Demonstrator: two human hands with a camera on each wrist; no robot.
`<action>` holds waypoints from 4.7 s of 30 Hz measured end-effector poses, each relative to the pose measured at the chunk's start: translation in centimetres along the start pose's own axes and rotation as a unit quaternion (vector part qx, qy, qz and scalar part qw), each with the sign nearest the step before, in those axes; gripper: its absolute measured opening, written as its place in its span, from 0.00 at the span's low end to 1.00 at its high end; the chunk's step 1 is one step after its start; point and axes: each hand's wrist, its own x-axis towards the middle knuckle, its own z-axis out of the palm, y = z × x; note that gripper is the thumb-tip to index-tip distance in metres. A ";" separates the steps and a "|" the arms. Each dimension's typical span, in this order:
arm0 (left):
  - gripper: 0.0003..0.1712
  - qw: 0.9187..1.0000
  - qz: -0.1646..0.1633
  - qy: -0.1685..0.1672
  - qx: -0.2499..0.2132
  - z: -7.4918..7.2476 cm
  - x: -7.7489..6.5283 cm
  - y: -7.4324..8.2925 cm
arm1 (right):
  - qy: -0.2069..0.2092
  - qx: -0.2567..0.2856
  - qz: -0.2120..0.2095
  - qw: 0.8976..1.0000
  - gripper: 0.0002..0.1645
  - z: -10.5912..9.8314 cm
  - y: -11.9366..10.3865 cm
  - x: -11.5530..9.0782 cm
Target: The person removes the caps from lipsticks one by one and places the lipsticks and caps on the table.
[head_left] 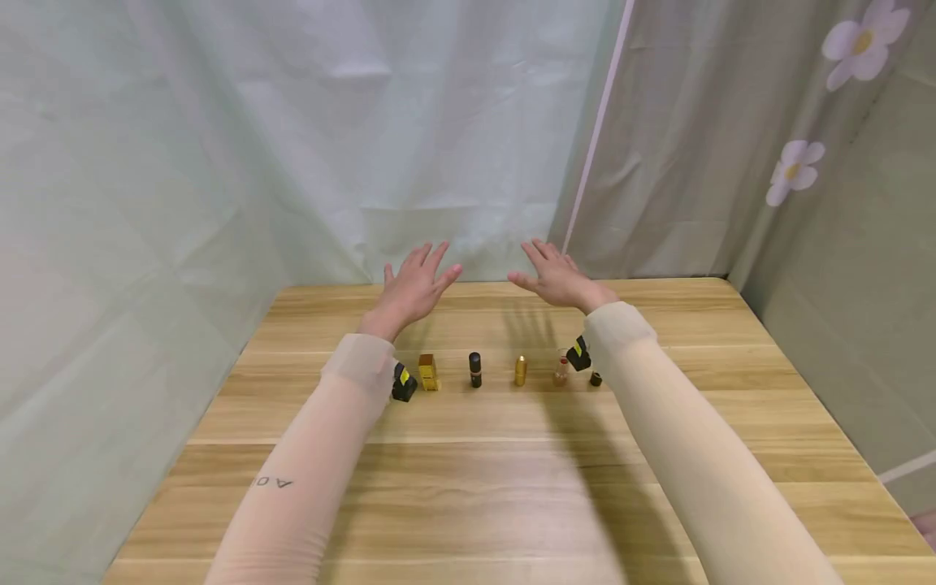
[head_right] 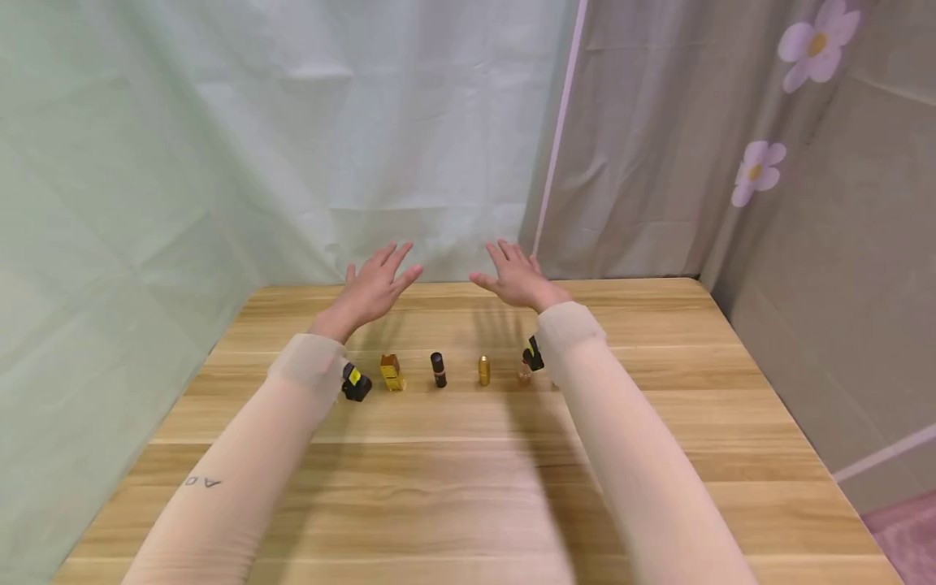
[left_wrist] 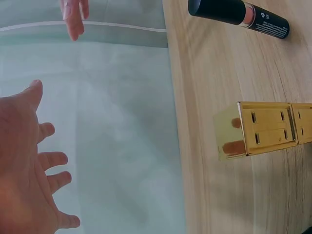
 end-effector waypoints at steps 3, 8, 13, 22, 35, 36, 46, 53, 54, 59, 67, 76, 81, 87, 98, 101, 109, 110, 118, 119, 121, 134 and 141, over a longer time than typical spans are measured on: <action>0.42 1.000 0.004 0.003 -0.005 -0.2 -0.4 -0.3 | -0.001 0.012 -0.009 1.000 0.48 0.0 -0.2 -0.2; 0.41 1.000 0.009 0.002 -0.008 -0.3 -0.9 -1.1 | -0.007 0.040 -0.018 0.999 0.48 -0.1 -0.6 -0.6; 0.41 1.000 0.014 -0.009 -0.009 -0.3 -1.6 -1.5 | -0.015 0.065 -0.028 0.997 0.47 -0.1 -1.1 -0.8; 0.40 1.000 0.029 0.002 -0.001 -0.1 -2.7 -2.1 | -0.029 0.087 -0.050 0.995 0.47 0.2 -2.0 -1.2; 0.40 0.999 0.030 -0.002 -0.016 -0.9 -5.2 -4.1 | -0.034 0.076 -0.093 0.992 0.43 0.9 -3.6 -0.7; 0.39 0.999 0.032 -0.005 -0.019 -1.0 -5.4 -4.3 | -0.036 0.077 -0.096 0.992 0.43 1.1 -3.7 -0.7; 0.37 0.997 0.034 -0.057 -0.036 -2.5 -7.5 -5.9 | -0.053 0.098 -0.104 0.988 0.42 1.4 -4.8 -1.3; 0.28 0.993 0.079 -0.086 -0.017 -2.7 -7.5 -6.6 | -0.053 0.110 -0.111 0.986 0.43 1.8 -5.5 -1.3; 0.28 0.992 0.082 -0.091 -0.015 -2.7 -7.6 -6.6 | -0.053 0.109 -0.112 0.986 0.42 1.8 -5.5 -1.2; 0.26 0.988 0.070 -0.134 -0.009 -2.5 -7.9 -6.7 | -0.058 0.107 -0.118 0.986 0.43 2.2 -5.8 -1.2; 0.24 0.984 0.046 -0.172 0.001 -2.0 -8.7 -7.8 | -0.063 0.099 -0.137 0.984 0.43 2.7 -6.1 -1.5; 0.22 0.982 0.028 -0.188 0.011 -0.7 -8.9 -8.4 | -0.077 0.093 -0.139 0.983 0.43 3.6 -6.3 -1.7; 0.17 0.983 0.031 -0.182 0.013 0.0 -9.2 -8.7 | -0.086 0.086 -0.141 0.983 0.44 4.3 -6.1 -1.8; 0.08 0.987 0.032 -0.155 0.017 0.8 -9.4 -9.0 | -0.091 0.086 -0.138 0.982 0.44 4.8 -5.9 -1.8; 0.10 0.995 0.041 -0.079 0.032 0.5 -9.8 -9.9 | -0.102 0.088 -0.155 0.979 0.41 5.3 -6.8 -1.6; 0.10 0.996 0.046 -0.070 0.037 0.6 -9.7 -10.2 | -0.107 0.091 -0.158 0.977 0.40 5.4 -7.1 -1.5; 0.09 0.993 0.061 -0.087 0.043 0.7 -9.4 -10.4 | -0.106 0.097 -0.143 0.979 0.38 5.4 -7.1 -1.5; 0.08 0.993 0.061 -0.092 0.045 0.5 -9.4 -10.3 | -0.106 0.097 -0.143 0.979 0.38 5.4 -7.0 -1.5; 0.01 0.995 0.072 -0.072 0.025 -2.4 -9.1 -9.3 | -0.102 0.103 -0.138 0.980 0.37 5.4 -7.0 -1.5; 0.01 0.995 0.073 -0.067 0.018 -2.8 -9.1 -9.0 | -0.101 0.103 -0.138 0.980 0.37 5.3 -7.1 -1.5; 0.02 0.995 0.080 -0.051 0.008 -3.6 -9.0 -8.5 | -0.100 0.102 -0.140 0.980 0.37 5.4 -7.3 -1.5; 0.14 0.995 0.089 0.031 -0.019 -4.6 -8.3 -4.8 | -0.081 0.151 -0.128 0.977 0.31 5.5 -7.7 -1.1; 0.09 0.994 0.089 0.043 -0.048 -4.6 -8.0 -4.0 | -0.064 0.164 -0.130 0.976 0.29 6.0 -7.9 -1.0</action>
